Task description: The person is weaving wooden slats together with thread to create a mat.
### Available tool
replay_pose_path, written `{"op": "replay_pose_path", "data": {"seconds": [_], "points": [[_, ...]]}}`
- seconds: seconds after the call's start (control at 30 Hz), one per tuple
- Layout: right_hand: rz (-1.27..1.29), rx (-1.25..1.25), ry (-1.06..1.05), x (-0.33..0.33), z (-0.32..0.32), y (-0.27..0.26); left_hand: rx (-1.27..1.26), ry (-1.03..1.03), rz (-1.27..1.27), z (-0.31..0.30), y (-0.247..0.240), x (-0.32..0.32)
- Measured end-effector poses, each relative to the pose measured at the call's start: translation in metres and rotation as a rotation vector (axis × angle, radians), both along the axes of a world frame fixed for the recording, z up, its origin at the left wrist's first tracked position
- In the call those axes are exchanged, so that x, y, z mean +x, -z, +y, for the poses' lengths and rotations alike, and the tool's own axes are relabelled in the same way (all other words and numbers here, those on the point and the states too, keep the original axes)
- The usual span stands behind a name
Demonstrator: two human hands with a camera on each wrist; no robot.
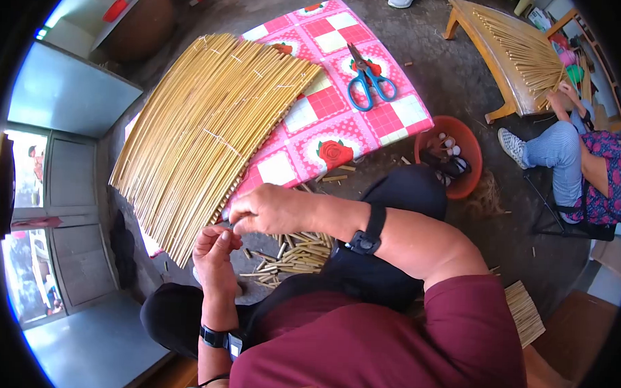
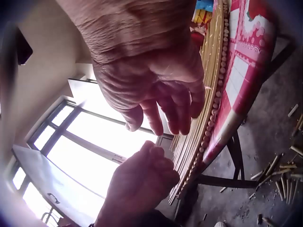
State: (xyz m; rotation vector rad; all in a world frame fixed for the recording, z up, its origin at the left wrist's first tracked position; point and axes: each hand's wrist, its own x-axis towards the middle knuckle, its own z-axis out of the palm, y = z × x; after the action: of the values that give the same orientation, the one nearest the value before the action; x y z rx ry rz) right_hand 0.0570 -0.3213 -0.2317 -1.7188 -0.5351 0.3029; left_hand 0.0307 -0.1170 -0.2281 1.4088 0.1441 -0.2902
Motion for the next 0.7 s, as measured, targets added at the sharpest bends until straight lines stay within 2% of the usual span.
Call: {"op": "replay_pose_path", "data": {"seconds": [0.07, 0.27, 0.47, 0.57, 0.67, 0.7], "points": [[0.069, 0.069, -0.048, 0.001, 0.004, 0.005, 0.015, -0.013, -0.045, -0.003, -0.001, 0.005], [0.039, -0.065, -0.045, 0.017, 0.000, -0.002, 0.025, -0.031, -0.033, -0.013, -0.003, 0.010], [-0.293, -0.085, 0.033, 0.019, 0.013, 0.013, -0.048, -0.060, -0.022, -0.006, 0.002, 0.019], [-0.321, -0.187, -0.006, 0.021, 0.007, 0.008, -0.167, -0.103, -0.100, 0.008, 0.001, 0.032], [-0.225, -0.381, -0.180, 0.026, 0.004, 0.015, -0.138, -0.194, -0.229, 0.041, -0.008, 0.047], [-0.178, -0.468, -0.252, 0.027, 0.004, 0.020, -0.036, -0.221, -0.271, 0.054, -0.010, 0.050]]}}
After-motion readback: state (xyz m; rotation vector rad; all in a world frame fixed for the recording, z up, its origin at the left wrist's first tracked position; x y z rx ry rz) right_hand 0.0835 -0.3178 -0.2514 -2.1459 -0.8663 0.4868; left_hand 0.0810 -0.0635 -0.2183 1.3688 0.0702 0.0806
